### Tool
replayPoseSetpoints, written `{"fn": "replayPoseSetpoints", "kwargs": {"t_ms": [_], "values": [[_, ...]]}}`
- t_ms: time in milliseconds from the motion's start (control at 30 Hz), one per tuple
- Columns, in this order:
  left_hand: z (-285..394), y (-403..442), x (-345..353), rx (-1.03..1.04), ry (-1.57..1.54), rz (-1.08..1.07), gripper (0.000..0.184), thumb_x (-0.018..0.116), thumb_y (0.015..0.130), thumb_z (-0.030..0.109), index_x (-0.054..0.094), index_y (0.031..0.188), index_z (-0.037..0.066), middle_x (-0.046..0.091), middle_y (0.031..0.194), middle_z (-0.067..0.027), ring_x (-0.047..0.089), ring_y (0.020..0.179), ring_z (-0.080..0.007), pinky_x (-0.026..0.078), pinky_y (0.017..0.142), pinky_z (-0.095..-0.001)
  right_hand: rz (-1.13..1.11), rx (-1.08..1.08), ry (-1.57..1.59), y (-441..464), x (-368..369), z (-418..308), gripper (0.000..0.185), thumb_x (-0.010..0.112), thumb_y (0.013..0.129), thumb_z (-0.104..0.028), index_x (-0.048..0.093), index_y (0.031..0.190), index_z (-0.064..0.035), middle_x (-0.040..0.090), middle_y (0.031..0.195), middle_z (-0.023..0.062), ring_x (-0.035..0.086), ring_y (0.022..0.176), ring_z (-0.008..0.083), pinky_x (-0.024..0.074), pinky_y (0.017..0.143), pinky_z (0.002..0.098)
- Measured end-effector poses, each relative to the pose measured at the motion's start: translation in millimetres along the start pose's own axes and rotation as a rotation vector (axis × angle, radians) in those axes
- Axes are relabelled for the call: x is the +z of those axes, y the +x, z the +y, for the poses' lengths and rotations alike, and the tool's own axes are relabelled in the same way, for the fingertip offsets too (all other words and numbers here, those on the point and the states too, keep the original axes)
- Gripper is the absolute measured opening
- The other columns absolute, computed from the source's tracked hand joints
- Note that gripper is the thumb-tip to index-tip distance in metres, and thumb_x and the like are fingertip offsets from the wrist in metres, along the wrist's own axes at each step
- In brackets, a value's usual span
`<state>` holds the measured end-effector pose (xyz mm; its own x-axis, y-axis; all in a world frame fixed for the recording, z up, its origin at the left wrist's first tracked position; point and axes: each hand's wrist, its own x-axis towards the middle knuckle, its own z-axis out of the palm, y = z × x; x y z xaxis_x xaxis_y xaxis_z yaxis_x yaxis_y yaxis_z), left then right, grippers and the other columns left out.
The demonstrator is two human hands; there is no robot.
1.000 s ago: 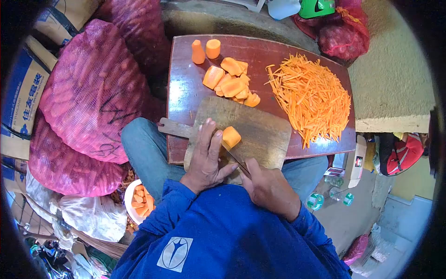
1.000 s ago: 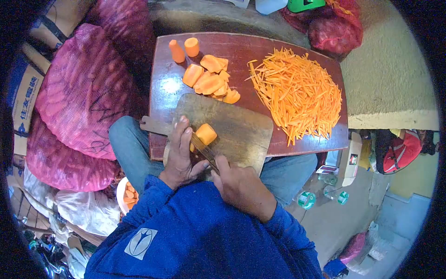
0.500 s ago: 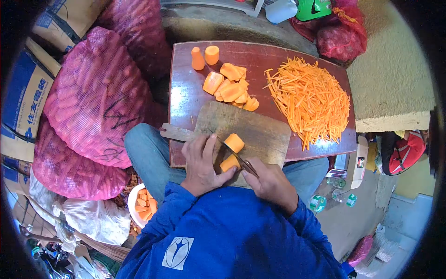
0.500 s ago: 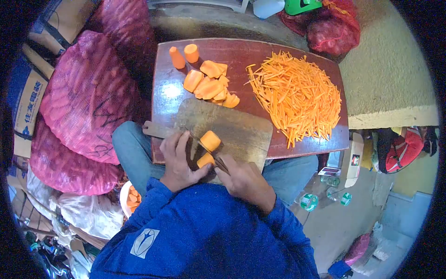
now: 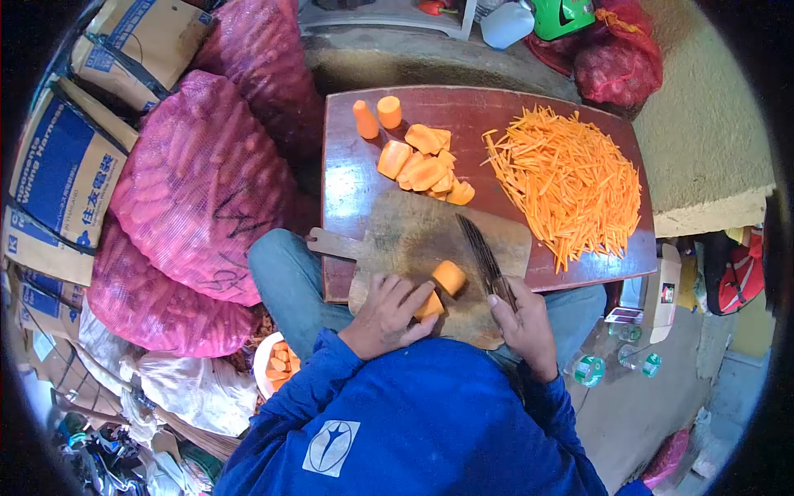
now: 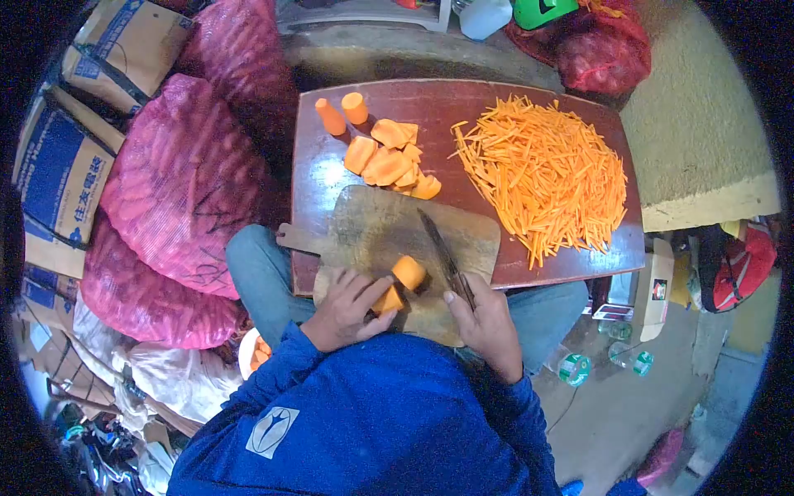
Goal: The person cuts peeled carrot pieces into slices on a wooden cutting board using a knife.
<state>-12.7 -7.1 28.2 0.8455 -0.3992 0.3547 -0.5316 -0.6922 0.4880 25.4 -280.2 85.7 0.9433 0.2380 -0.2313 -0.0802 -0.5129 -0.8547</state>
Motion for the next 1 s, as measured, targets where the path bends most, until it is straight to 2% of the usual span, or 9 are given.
{"fn": "replayPoseSetpoints", "kwargs": {"t_ms": [67,133,267,467,700,800,867,900,1000], "values": [[2.9,0.1,-2.1,0.001,-0.026,-0.01,0.06,0.083,0.087,0.03,0.064,0.135,-0.001,0.062,0.101,-0.0136,0.061,0.092,-0.0325,0.045,0.086,-0.0457,-0.048,-0.031,-0.059,0.8,0.7,-1.8,0.022,0.069,0.101,-0.018,0.06,0.105,0.0011,0.063,0.077,0.021,0.063,0.067,0.0368,0.0517,0.065,0.0422],[9.0,-3.3,-2.3,-0.114,-0.043,0.002,0.059,0.084,0.086,0.022,0.064,0.136,-0.001,0.061,0.106,-0.0169,0.062,0.095,-0.0352,0.05,0.084,-0.0452,-0.121,-0.093,-0.228,0.8,3.5,-1.5,0.025,0.069,0.1,-0.022,0.06,0.11,-0.0003,0.069,0.083,0.0266,0.069,0.076,0.0477,0.0542,0.067,0.0517],[2.9,-0.6,0.4,-0.187,0.03,0.129,0.059,0.086,0.083,0.013,0.064,0.137,0.0,0.06,0.108,-0.019,0.062,0.098,-0.0374,0.053,0.087,-0.0464,-0.158,-0.169,-0.327,-6.3,18.0,-7.5,0.032,0.067,0.101,-0.025,0.057,0.121,-0.0028,0.072,0.088,0.0297,0.071,0.083,0.0511,0.0541,0.071,0.0603],[-31.2,27.0,-8.4,-0.293,0.051,0.233,0.068,0.081,0.076,0.0,0.061,0.14,0.001,0.056,0.113,-0.0215,0.058,0.109,-0.0413,0.05,0.095,-0.0484,-0.209,-0.177,-0.251,-15.0,23.3,-19.1,0.034,0.068,0.101,-0.024,0.058,0.126,-0.0035,0.073,0.091,0.029,0.071,0.086,0.0506,0.0543,0.074,0.0602],[-50.4,38.6,-1.3,-0.24,-0.076,0.297,0.065,0.082,0.077,0.002,0.062,0.139,0.002,0.058,0.123,-0.0221,0.057,0.114,-0.0408,0.05,0.098,-0.0452,-0.174,-0.154,-0.096,-22.3,10.2,-20.3,0.032,0.07,0.099,-0.021,0.066,0.123,-0.0013,0.071,0.089,0.0269,0.071,0.084,0.0483,0.0561,0.073,0.0515],[-24.7,32.0,-8.6,-0.235,0.021,0.362,0.061,0.084,0.078,0.01,0.063,0.135,0.002,0.059,0.124,-0.0202,0.059,0.111,-0.0396,0.05,0.096,-0.0455,-0.183,-0.01,-0.033,-25.9,6.5,-16.7,0.029,0.07,0.098,-0.018,0.067,0.12,0.0011,0.067,0.084,0.0238,0.069,0.076,0.0417,0.0563,0.073,0.0439],[-6.4,24.5,-6.9,-0.072,0.048,0.294,0.055,0.085,0.08,0.019,0.065,0.128,0.002,0.06,0.119,-0.0172,0.061,0.104,-0.037,0.049,0.092,-0.0454,-0.153,-0.011,0.044,-25.3,11.4,-3.8,0.032,0.07,0.099,-0.012,0.065,0.126,0.0037,0.061,0.076,0.007,0.058,0.07,0.0136,0.0494,0.063,0.0328],[2.4,24.0,-6.2,-0.076,0.05,0.294,0.055,0.085,0.08,0.019,0.065,0.128,0.002,0.06,0.119,-0.0172,0.061,0.104,-0.037,0.049,0.092,-0.0454,-0.158,-0.012,0.044,-24.7,14.6,0.9,0.032,0.07,0.099,-0.012,0.065,0.126,0.0037,0.061,0.076,0.007,0.058,0.07,0.0136,0.0494,0.063,0.0328],[20.3,22.5,6.0,-0.01,-0.11,-0.055,0.053,0.085,0.082,0.024,0.063,0.124,0.002,0.058,0.109,-0.0165,0.061,0.099,-0.0341,0.047,0.084,-0.0456,-0.162,0.002,0.186,-22.8,20.6,4.4,0.03,0.069,0.097,-0.012,0.066,0.123,0.0037,0.067,0.082,0.0159,0.061,0.074,0.019,0.0539,0.071,0.0387]]}}
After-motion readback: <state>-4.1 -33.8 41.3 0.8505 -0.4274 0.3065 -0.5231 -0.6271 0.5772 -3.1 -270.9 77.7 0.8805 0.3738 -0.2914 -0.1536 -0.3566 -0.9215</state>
